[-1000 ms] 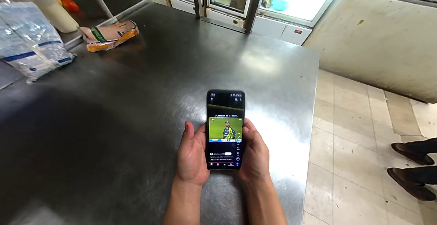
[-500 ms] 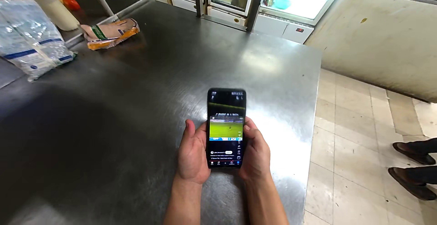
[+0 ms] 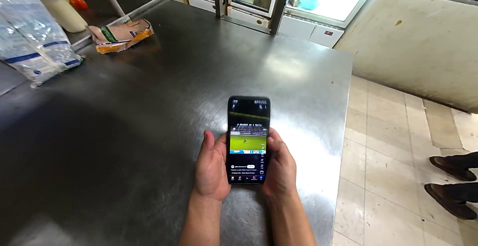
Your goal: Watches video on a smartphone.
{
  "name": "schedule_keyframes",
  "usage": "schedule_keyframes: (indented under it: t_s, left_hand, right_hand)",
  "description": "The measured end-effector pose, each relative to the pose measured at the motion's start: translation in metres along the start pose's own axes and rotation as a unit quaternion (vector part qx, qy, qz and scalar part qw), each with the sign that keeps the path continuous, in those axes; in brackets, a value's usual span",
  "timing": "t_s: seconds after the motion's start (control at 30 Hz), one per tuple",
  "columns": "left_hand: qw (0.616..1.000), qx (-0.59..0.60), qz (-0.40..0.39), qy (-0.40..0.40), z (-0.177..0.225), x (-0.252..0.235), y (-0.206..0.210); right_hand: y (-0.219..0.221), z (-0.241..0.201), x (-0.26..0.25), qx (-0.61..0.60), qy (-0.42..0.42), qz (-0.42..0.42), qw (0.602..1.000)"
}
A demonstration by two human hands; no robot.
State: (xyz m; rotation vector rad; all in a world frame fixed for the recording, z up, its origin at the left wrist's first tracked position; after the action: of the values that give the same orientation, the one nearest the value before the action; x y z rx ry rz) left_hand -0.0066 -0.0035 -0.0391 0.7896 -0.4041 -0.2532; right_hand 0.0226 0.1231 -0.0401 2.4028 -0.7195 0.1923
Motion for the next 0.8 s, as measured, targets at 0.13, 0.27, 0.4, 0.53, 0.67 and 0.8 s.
schedule_keyframes:
  t_s: [0.13,0.27,0.4,0.53,0.67,0.8]
  left_hand:
    - [1.0,-0.002,0.003,0.0,0.0002,0.0002,0.0001]
    - [1.0,-0.005,0.005,0.002,0.0001,0.0004,0.0001]
    - [1.0,-0.004,0.003,0.001,-0.0002,0.0001,0.0]
    - [1.0,-0.005,0.004,0.002,0.0,-0.0001,0.0002]
    - [1.0,0.001,0.005,-0.002,-0.0002,0.0002,0.0004]
    - [1.0,0.001,0.006,-0.001,-0.0002,0.0003,0.0007]
  right_hand:
    - [0.0005,-0.0005,0.0004,0.002,0.003,0.003,1.0]
    - [0.0003,-0.0005,0.0006,0.002,0.003,0.003,1.0]
    - [0.0,0.0001,0.0,-0.002,0.003,0.0,1.0]
    - [-0.0002,-0.0002,0.0001,0.003,0.003,0.005,1.0]
    - [-0.0007,0.0002,0.0,0.007,0.0,0.003,1.0]
    - [-0.0006,0.0002,-0.0003,0.0,0.0,0.002,1.0]
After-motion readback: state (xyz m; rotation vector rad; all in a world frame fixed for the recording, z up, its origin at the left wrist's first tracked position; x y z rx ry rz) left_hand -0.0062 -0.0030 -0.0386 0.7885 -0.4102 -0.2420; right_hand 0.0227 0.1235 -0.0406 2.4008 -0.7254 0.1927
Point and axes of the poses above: each hand's wrist, its own x-axis away from the middle knuckle, its own y-axis out of the palm, z = x × y, the point moved 1 cm from there along -x, towards the middle knuckle, and after that the axes turned 14 degrees about z, right-handed, at the moved point
